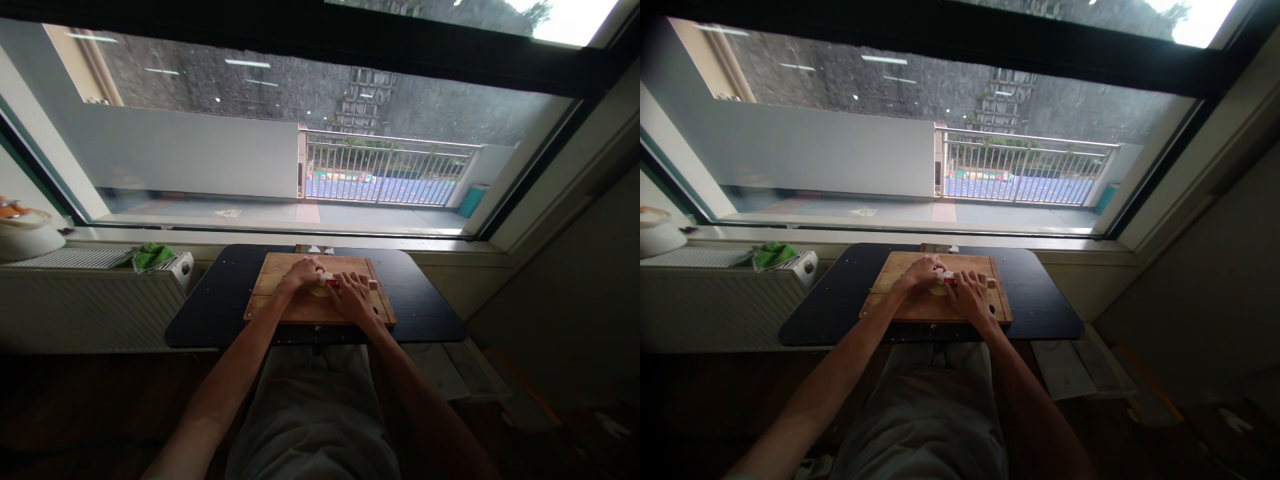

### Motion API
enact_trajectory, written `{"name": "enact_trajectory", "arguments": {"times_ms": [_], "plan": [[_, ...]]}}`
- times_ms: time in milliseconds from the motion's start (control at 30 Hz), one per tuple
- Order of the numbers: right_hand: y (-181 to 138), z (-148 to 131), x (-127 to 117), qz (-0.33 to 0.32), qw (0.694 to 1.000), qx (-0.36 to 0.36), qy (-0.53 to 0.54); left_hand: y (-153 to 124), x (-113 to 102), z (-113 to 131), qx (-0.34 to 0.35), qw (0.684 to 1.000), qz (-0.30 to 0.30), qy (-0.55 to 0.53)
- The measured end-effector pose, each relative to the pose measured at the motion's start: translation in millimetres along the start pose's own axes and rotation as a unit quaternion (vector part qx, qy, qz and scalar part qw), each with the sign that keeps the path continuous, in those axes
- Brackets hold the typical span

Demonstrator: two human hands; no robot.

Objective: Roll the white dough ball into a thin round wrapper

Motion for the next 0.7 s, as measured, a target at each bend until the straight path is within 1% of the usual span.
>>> {"name": "enact_trajectory", "arguments": {"times_ms": [167,400,700], "plan": [[-0.1,-0.5,-0.3,0.007,1.000,-0.001,0.006,4.3,2.5,-2.0,-0.012,1.000,0.003,0.011],[-0.7,-0.5,0.5,0.011,1.000,0.002,-0.002,-1.1,2.0,-10.8,-0.056,0.996,0.060,0.025],[-1.0,-1.4,0.1,0.024,1.000,0.003,-0.001,2.1,0.2,-17.6,-0.028,0.997,0.070,0.007]]}}
Point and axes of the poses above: each hand's wrist, its own y-axis towards the middle knuckle, its own x-axis out of the palm, z = x × y, the point moved 7 cm from there along y, towards the middle knuckle, and after that the axes turned 10 degrees about -y, right-handed, at the moved point
